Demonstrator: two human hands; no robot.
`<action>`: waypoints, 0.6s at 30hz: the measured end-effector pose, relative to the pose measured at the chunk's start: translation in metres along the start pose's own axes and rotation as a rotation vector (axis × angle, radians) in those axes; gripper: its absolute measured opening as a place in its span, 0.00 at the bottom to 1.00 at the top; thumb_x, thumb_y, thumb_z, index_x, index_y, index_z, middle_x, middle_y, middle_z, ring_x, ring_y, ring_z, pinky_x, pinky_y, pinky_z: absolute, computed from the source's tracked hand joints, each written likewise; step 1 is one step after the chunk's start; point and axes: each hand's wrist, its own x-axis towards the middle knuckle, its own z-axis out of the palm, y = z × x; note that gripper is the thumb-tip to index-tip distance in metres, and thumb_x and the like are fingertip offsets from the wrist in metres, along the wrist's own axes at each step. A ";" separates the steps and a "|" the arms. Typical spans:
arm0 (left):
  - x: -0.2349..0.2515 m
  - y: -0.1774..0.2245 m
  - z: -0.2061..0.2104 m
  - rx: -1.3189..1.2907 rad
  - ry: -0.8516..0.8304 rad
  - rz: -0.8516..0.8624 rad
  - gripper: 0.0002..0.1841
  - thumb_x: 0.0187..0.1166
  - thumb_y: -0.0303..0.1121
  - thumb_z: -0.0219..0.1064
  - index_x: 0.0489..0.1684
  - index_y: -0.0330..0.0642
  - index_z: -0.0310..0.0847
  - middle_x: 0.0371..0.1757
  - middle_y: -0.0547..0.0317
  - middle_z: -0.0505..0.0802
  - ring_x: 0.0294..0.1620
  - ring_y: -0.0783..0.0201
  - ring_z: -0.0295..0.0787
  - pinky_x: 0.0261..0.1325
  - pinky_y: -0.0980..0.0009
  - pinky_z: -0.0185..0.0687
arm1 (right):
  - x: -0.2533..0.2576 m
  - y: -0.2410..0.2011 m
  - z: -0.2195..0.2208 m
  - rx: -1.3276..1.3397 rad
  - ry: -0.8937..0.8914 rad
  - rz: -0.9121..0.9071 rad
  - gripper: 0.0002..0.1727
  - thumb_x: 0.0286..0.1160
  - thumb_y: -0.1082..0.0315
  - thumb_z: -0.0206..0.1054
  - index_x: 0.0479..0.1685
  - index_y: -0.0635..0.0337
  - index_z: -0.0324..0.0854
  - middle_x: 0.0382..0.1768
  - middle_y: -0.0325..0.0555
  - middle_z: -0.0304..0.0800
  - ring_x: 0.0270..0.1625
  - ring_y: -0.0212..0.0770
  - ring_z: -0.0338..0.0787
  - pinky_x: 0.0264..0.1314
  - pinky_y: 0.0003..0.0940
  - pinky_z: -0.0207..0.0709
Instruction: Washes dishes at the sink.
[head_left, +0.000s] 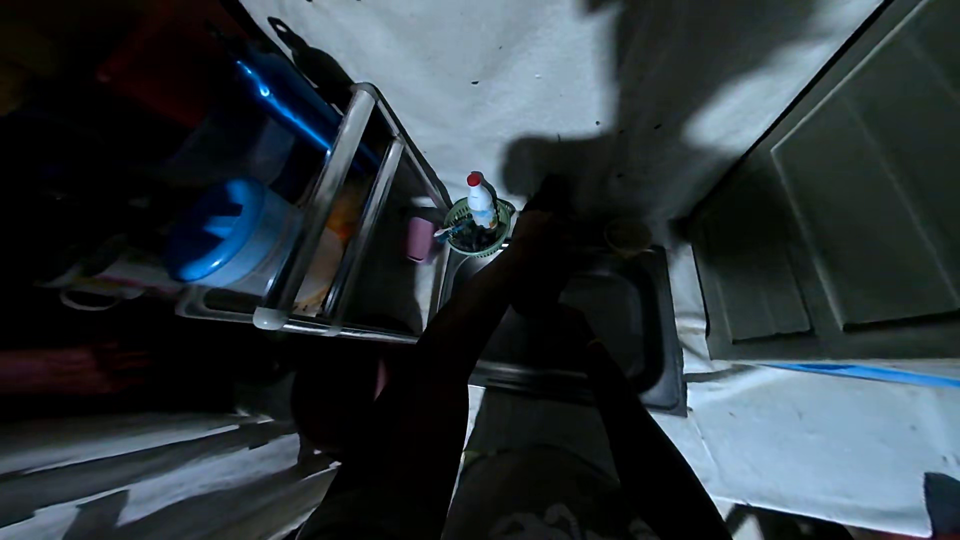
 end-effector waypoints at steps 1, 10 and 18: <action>0.000 0.002 -0.003 0.015 -0.017 -0.016 0.18 0.88 0.45 0.59 0.57 0.43 0.90 0.56 0.44 0.93 0.61 0.41 0.88 0.64 0.41 0.79 | -0.005 -0.004 0.000 -0.004 -0.001 0.007 0.19 0.84 0.63 0.68 0.67 0.66 0.80 0.52 0.53 0.89 0.45 0.39 0.88 0.52 0.37 0.84; 0.000 0.008 -0.007 0.101 -0.038 -0.027 0.12 0.85 0.38 0.63 0.48 0.41 0.90 0.47 0.44 0.93 0.52 0.40 0.91 0.52 0.42 0.84 | -0.010 -0.005 0.000 -0.020 0.002 0.037 0.18 0.86 0.63 0.65 0.66 0.66 0.80 0.47 0.52 0.88 0.40 0.37 0.85 0.46 0.35 0.82; 0.002 0.011 -0.015 0.081 -0.132 -0.079 0.12 0.86 0.34 0.61 0.57 0.42 0.88 0.54 0.41 0.93 0.57 0.38 0.89 0.56 0.40 0.83 | -0.006 0.000 0.000 0.013 0.015 0.031 0.18 0.85 0.64 0.66 0.67 0.65 0.80 0.51 0.53 0.88 0.43 0.39 0.87 0.50 0.36 0.82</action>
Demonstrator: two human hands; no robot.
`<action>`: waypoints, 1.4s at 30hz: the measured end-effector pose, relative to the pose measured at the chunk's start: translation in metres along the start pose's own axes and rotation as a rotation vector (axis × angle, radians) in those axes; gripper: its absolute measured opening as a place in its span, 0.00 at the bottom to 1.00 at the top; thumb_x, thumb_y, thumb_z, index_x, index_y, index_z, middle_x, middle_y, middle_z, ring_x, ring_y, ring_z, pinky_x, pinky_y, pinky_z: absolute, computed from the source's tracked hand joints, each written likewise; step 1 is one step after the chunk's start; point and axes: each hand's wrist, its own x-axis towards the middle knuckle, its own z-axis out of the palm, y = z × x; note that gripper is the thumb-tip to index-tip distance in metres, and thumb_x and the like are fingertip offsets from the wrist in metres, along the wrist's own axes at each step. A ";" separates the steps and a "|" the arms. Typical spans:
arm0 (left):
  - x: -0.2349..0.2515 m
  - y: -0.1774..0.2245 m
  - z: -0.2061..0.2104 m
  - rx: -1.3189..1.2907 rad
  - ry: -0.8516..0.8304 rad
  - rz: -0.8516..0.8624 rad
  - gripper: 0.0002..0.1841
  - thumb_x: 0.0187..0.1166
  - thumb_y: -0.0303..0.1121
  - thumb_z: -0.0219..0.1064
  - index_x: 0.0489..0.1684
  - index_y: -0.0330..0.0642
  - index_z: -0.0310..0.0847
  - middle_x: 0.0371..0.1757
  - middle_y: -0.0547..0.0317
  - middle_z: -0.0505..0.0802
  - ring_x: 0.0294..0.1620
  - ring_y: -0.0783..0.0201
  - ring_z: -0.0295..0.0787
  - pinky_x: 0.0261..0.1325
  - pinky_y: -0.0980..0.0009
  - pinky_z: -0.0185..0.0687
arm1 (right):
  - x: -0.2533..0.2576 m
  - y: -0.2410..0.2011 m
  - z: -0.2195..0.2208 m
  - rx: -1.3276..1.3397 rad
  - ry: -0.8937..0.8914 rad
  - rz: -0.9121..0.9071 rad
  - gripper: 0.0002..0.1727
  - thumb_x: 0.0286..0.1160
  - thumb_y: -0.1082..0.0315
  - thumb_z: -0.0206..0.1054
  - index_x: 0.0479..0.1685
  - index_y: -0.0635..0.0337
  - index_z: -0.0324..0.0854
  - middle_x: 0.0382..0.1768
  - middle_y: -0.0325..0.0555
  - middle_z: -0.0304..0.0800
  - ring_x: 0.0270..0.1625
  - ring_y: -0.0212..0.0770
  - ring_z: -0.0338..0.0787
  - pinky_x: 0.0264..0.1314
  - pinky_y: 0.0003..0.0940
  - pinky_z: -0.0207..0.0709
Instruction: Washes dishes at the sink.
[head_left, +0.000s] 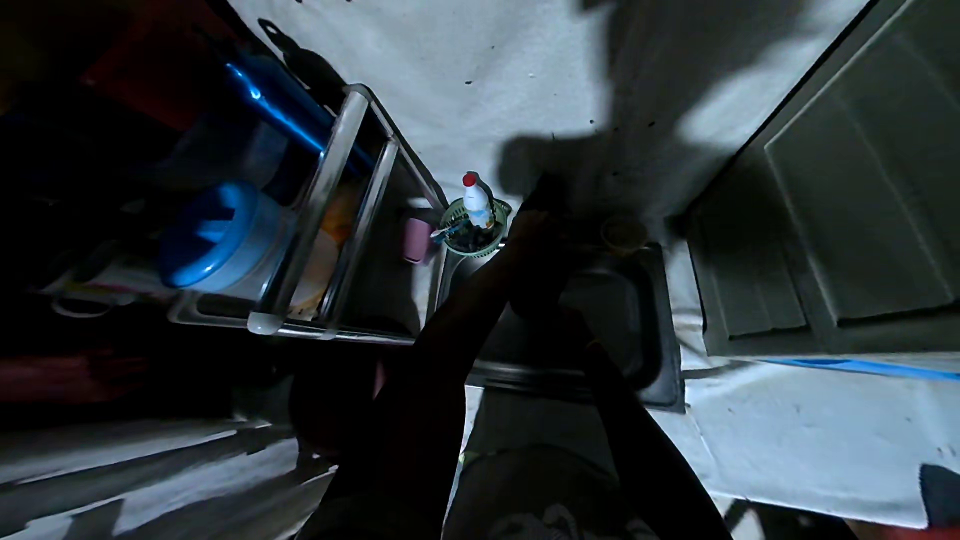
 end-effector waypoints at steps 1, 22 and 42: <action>0.000 -0.001 0.001 -0.011 0.013 0.008 0.13 0.86 0.35 0.61 0.57 0.41 0.88 0.53 0.41 0.93 0.57 0.38 0.89 0.56 0.40 0.83 | 0.000 0.000 0.000 0.006 -0.001 -0.003 0.18 0.86 0.65 0.66 0.67 0.66 0.79 0.51 0.53 0.88 0.44 0.39 0.86 0.50 0.36 0.82; -0.004 0.003 0.004 -0.056 0.057 -0.030 0.13 0.86 0.36 0.62 0.56 0.42 0.89 0.55 0.42 0.93 0.60 0.39 0.89 0.60 0.40 0.81 | 0.039 0.039 -0.018 -0.054 -0.083 -0.128 0.19 0.85 0.64 0.66 0.69 0.66 0.80 0.53 0.54 0.90 0.48 0.41 0.91 0.55 0.38 0.86; 0.009 0.005 0.021 -0.080 0.083 -0.198 0.14 0.89 0.38 0.60 0.53 0.39 0.88 0.50 0.39 0.92 0.54 0.38 0.90 0.53 0.40 0.83 | 0.043 0.030 -0.035 -0.133 -0.181 -0.113 0.23 0.76 0.63 0.75 0.66 0.66 0.80 0.45 0.54 0.88 0.36 0.41 0.86 0.44 0.39 0.84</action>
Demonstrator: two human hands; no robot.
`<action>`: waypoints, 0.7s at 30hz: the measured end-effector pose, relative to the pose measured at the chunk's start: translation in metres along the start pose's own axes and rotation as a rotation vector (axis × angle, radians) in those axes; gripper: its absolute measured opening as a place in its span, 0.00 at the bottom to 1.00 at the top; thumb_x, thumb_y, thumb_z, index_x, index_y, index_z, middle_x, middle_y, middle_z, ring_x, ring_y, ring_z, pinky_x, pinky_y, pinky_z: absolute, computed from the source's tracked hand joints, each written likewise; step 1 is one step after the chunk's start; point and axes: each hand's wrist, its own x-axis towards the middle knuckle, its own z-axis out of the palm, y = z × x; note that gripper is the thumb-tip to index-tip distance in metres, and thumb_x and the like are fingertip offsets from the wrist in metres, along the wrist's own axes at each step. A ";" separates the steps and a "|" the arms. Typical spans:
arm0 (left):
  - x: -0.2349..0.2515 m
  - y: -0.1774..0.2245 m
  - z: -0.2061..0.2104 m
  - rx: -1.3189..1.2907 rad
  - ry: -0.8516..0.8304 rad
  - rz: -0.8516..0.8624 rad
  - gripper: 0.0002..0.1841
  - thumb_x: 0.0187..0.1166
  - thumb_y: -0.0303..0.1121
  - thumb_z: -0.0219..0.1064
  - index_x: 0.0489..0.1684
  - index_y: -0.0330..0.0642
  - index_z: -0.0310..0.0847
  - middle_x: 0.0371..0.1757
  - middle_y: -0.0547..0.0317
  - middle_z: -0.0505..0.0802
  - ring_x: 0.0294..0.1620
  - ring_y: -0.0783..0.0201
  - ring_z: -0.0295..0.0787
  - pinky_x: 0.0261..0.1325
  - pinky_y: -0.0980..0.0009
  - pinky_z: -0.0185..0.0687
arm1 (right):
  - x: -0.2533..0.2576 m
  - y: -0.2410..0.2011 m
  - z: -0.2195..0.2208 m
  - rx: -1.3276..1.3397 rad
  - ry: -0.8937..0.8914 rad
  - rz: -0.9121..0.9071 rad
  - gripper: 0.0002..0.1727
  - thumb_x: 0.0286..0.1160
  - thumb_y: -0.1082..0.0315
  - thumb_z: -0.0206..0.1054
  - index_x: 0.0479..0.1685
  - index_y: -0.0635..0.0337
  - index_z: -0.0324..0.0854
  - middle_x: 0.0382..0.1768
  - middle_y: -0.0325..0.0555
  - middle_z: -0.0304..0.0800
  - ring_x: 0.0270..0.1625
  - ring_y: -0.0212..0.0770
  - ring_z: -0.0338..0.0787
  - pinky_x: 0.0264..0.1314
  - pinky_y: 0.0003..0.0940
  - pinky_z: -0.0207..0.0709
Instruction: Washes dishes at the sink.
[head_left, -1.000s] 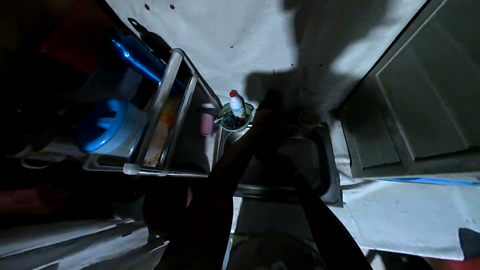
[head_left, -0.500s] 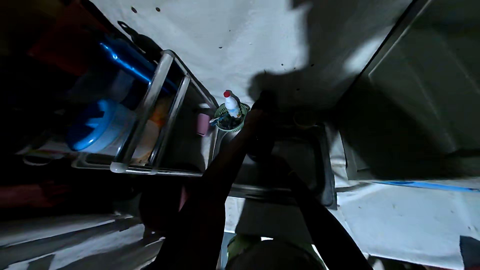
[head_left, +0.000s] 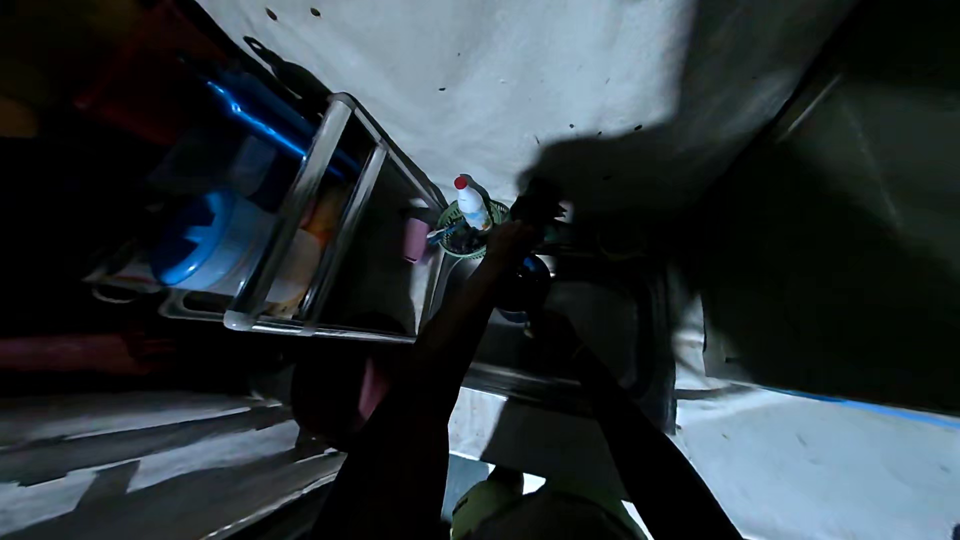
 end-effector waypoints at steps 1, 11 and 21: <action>-0.001 0.002 -0.004 0.003 -0.025 -0.017 0.14 0.89 0.38 0.60 0.54 0.39 0.87 0.51 0.39 0.92 0.55 0.37 0.90 0.54 0.40 0.83 | -0.002 -0.002 -0.001 -0.004 -0.010 0.008 0.23 0.77 0.63 0.74 0.67 0.66 0.80 0.45 0.54 0.88 0.36 0.41 0.86 0.43 0.39 0.83; -0.002 0.002 -0.002 -0.018 -0.032 -0.038 0.16 0.90 0.41 0.59 0.57 0.38 0.85 0.51 0.37 0.91 0.56 0.36 0.89 0.55 0.40 0.82 | 0.000 0.006 -0.005 0.014 -0.011 0.019 0.23 0.76 0.64 0.75 0.67 0.65 0.80 0.46 0.55 0.88 0.37 0.43 0.87 0.44 0.41 0.84; -0.002 0.005 0.000 -0.026 -0.025 -0.075 0.18 0.90 0.43 0.58 0.57 0.37 0.85 0.52 0.37 0.91 0.55 0.37 0.90 0.56 0.41 0.83 | -0.002 0.008 -0.006 0.060 -0.001 0.067 0.24 0.77 0.63 0.74 0.68 0.65 0.78 0.40 0.53 0.85 0.29 0.40 0.81 0.34 0.37 0.80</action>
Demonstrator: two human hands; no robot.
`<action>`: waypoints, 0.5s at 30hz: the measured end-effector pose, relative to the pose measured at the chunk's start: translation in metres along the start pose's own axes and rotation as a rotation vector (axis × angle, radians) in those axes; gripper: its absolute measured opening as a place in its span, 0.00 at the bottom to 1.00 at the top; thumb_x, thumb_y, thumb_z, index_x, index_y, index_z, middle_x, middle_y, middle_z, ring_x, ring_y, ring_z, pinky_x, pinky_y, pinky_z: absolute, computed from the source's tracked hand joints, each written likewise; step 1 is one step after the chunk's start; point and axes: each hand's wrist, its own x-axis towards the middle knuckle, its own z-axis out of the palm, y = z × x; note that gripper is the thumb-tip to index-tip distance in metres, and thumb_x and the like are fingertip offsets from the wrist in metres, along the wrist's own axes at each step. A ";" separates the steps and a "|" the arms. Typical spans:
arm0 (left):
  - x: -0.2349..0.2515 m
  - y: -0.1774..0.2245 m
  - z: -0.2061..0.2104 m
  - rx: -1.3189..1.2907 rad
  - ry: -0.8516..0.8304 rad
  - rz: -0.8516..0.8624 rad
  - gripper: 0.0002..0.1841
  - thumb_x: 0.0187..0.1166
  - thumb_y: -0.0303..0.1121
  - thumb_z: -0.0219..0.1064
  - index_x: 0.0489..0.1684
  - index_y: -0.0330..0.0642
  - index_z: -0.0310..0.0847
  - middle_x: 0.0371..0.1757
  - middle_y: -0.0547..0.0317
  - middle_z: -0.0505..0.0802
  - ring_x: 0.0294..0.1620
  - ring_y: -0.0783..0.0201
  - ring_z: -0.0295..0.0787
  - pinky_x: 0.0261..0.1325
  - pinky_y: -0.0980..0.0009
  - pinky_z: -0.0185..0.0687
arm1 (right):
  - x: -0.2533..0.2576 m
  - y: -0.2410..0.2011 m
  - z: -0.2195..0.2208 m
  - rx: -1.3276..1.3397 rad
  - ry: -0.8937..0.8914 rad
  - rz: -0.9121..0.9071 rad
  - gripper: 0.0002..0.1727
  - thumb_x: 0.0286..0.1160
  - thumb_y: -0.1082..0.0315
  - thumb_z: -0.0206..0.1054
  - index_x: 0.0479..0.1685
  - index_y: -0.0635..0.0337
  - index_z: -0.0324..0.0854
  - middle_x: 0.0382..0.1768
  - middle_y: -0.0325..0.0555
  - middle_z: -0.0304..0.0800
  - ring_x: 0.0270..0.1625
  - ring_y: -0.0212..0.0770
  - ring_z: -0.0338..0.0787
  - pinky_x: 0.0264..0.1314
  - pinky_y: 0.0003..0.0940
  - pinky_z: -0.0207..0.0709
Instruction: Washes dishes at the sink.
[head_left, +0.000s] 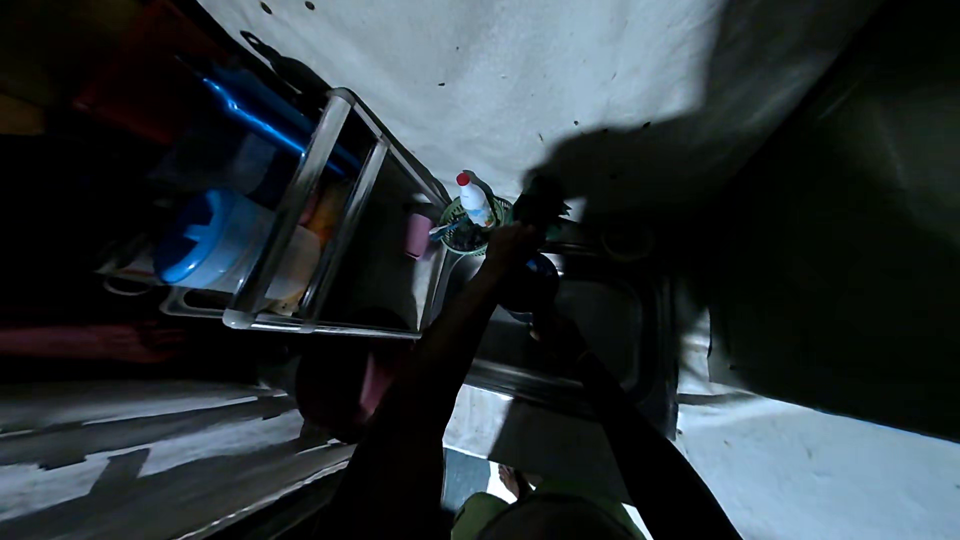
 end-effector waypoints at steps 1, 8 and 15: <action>0.000 0.000 0.001 -0.012 0.007 -0.007 0.19 0.90 0.44 0.58 0.58 0.37 0.85 0.53 0.37 0.91 0.56 0.38 0.89 0.57 0.41 0.83 | 0.001 0.001 0.000 0.010 -0.003 -0.002 0.24 0.77 0.63 0.74 0.68 0.65 0.78 0.39 0.52 0.85 0.28 0.40 0.80 0.32 0.37 0.80; 0.001 -0.002 0.002 -0.080 -0.014 -0.052 0.21 0.89 0.47 0.58 0.62 0.39 0.84 0.60 0.38 0.89 0.60 0.38 0.88 0.60 0.40 0.82 | 0.003 -0.001 -0.001 -0.023 0.006 -0.028 0.24 0.77 0.63 0.75 0.67 0.66 0.79 0.44 0.55 0.86 0.34 0.42 0.85 0.40 0.40 0.83; -0.009 0.010 -0.002 -0.371 0.061 -0.233 0.35 0.88 0.64 0.49 0.61 0.40 0.86 0.62 0.39 0.90 0.65 0.39 0.87 0.62 0.37 0.80 | -0.003 -0.007 0.000 0.005 0.007 -0.010 0.22 0.78 0.64 0.73 0.67 0.66 0.78 0.42 0.53 0.86 0.33 0.40 0.83 0.37 0.37 0.81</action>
